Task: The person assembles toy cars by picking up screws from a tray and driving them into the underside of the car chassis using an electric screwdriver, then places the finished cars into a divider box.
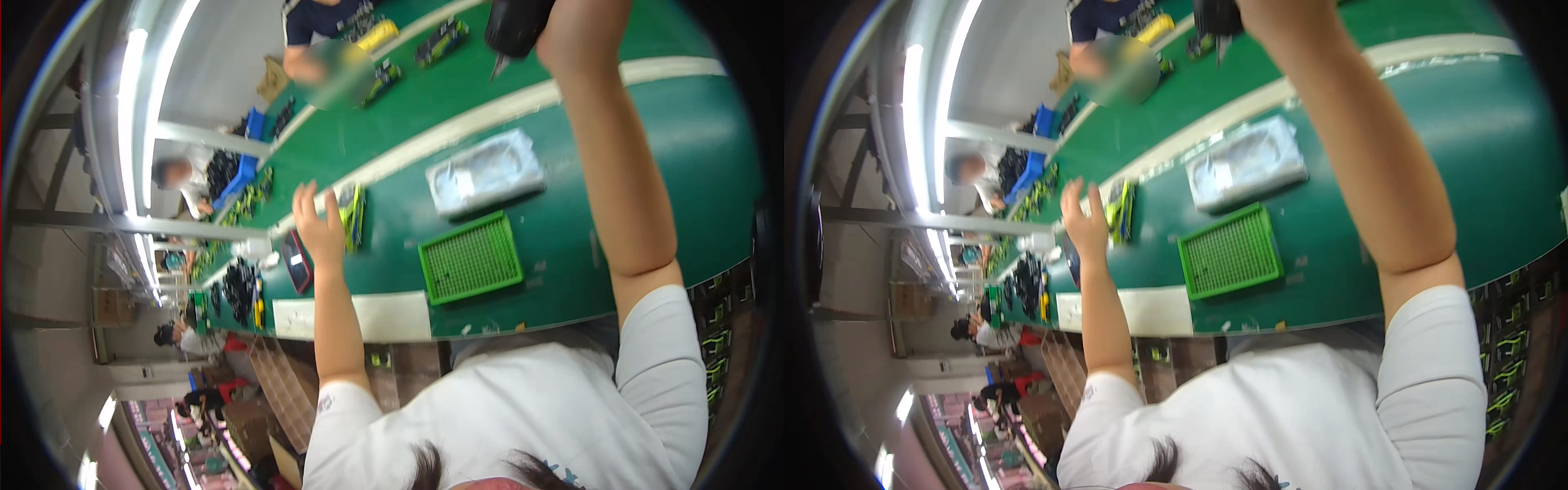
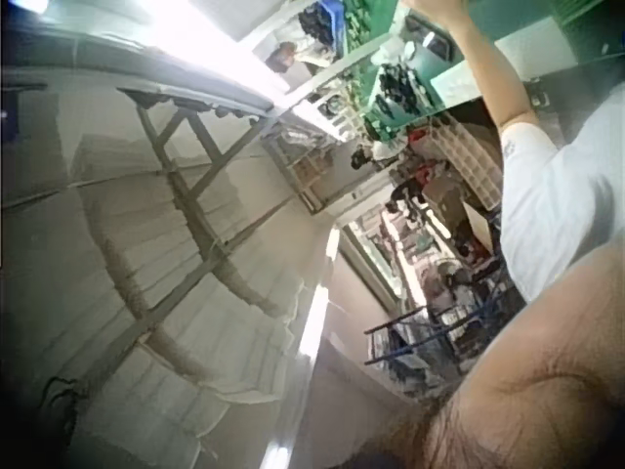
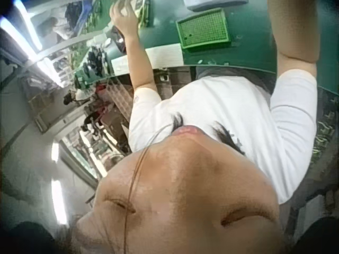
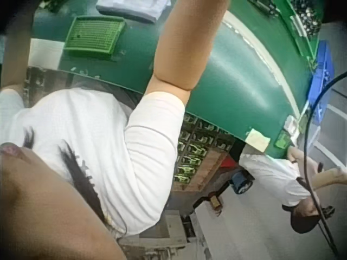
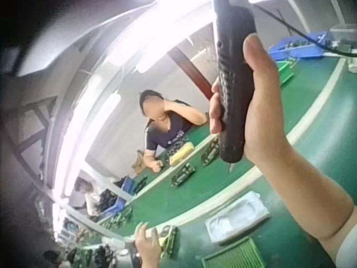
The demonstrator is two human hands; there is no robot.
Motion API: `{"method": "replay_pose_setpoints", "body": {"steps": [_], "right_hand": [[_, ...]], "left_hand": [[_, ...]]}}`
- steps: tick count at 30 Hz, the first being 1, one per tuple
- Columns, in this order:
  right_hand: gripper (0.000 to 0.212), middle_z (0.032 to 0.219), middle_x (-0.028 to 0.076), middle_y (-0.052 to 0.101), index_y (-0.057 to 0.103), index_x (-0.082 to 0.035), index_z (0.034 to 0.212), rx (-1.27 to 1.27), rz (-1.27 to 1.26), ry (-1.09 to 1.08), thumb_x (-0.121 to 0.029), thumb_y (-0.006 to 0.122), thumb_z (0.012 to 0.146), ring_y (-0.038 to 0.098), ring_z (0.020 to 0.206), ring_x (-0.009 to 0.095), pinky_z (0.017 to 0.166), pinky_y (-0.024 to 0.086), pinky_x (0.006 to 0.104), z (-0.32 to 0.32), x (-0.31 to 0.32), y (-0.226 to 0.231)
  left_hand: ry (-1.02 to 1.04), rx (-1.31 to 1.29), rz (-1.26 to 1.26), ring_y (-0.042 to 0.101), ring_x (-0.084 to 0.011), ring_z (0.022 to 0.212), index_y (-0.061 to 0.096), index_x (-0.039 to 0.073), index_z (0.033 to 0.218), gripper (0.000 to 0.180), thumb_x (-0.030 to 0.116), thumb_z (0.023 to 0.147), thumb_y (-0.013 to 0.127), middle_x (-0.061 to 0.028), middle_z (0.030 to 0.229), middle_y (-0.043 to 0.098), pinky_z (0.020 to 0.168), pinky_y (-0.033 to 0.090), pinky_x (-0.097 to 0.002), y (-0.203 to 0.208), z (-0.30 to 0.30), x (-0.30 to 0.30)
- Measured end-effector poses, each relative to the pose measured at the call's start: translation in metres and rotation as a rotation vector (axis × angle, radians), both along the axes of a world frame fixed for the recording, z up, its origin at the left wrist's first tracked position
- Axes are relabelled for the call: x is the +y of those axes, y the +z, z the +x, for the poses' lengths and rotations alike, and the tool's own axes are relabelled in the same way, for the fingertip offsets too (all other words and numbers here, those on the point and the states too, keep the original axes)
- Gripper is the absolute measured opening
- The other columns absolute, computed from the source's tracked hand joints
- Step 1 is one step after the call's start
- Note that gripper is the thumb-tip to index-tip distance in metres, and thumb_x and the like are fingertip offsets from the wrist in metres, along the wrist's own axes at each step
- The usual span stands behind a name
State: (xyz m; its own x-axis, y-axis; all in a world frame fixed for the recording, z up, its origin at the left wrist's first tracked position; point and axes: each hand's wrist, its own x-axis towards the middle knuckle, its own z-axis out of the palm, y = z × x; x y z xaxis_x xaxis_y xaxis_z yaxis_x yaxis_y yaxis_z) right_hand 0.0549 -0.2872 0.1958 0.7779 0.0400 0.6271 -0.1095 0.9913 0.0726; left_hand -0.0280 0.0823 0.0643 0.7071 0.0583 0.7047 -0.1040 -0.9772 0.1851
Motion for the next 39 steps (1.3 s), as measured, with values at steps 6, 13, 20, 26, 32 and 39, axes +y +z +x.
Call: {"method": "replay_pose_setpoints", "body": {"steps": [6,13,20,26,32,39], "right_hand": [[0.065,0.053,0.005,0.056,0.056,-0.006,0.08,0.179,-0.203,0.068,-0.07,0.047,0.085,0.057,0.042,0.011,0.039,0.046,0.0201,-0.011,0.003,0.003],[0.066,0.055,0.002,0.053,0.055,-0.004,0.087,-0.004,-0.643,-0.913,-0.07,0.05,0.086,0.056,0.045,0.008,0.041,0.046,0.0191,0.015,0.024,-0.026],[0.062,0.056,0.0,0.051,0.056,-0.007,0.077,-0.125,-0.486,-1.0,-0.067,0.049,0.089,0.053,0.045,0.005,0.04,0.043,0.0178,0.033,0.026,-0.034],[0.063,0.058,0.003,0.052,0.055,-0.003,0.085,-0.138,-0.519,-0.816,-0.066,0.049,0.088,0.054,0.046,0.007,0.041,0.044,0.0191,0.009,0.057,-0.032],[0.04,0.057,0.003,0.055,0.056,-0.005,0.081,-0.223,-0.922,-0.396,-0.044,0.065,0.088,0.054,0.043,0.01,0.045,0.048,0.0226,-0.038,0.09,-0.049],[0.042,0.073,0.0,0.059,0.061,-0.001,0.114,-0.433,-1.1,-0.001,-0.008,0.073,0.074,0.054,0.055,0.006,0.047,0.045,0.0223,-0.067,0.102,-0.074]], "left_hand": [[0.119,0.25,0.074,0.05,-0.0419,0.119,0.062,0.008,0.119,0.044,0.04,0.09,0.063,-0.0266,0.13,0.05,0.099,0.042,-0.0453,-0.023,0.049,-0.003],[0.268,0.591,0.012,0.06,-0.0432,0.099,0.053,0.005,0.105,0.048,0.045,0.083,0.068,-0.0264,0.109,0.061,0.083,0.049,-0.0472,-0.028,0.08,-0.001],[0.243,0.701,0.013,0.06,-0.0415,0.078,0.048,0.001,0.096,0.047,0.031,0.076,0.078,-0.0229,0.083,0.062,0.068,0.047,-0.0444,-0.018,-0.055,0.011],[0.257,0.489,-0.74,0.064,-0.0271,0.092,0.047,0.001,0.116,0.039,0.02,0.09,0.068,-0.0182,0.105,0.064,0.081,0.052,-0.039,0.021,-0.212,0.032],[-0.691,0.008,-1.754,0.059,-0.0393,0.108,0.03,0.0,0.144,0.062,0.044,0.101,0.035,-0.032,0.133,0.047,0.092,0.051,-0.0481,0.02,-0.166,-0.038],[-1.002,0.062,-1.997,0.058,-0.0375,0.106,0.033,-0.002,0.143,0.061,0.043,0.102,0.034,-0.0297,0.13,0.049,0.09,0.051,-0.0474,0.027,-0.119,-0.103]]}}
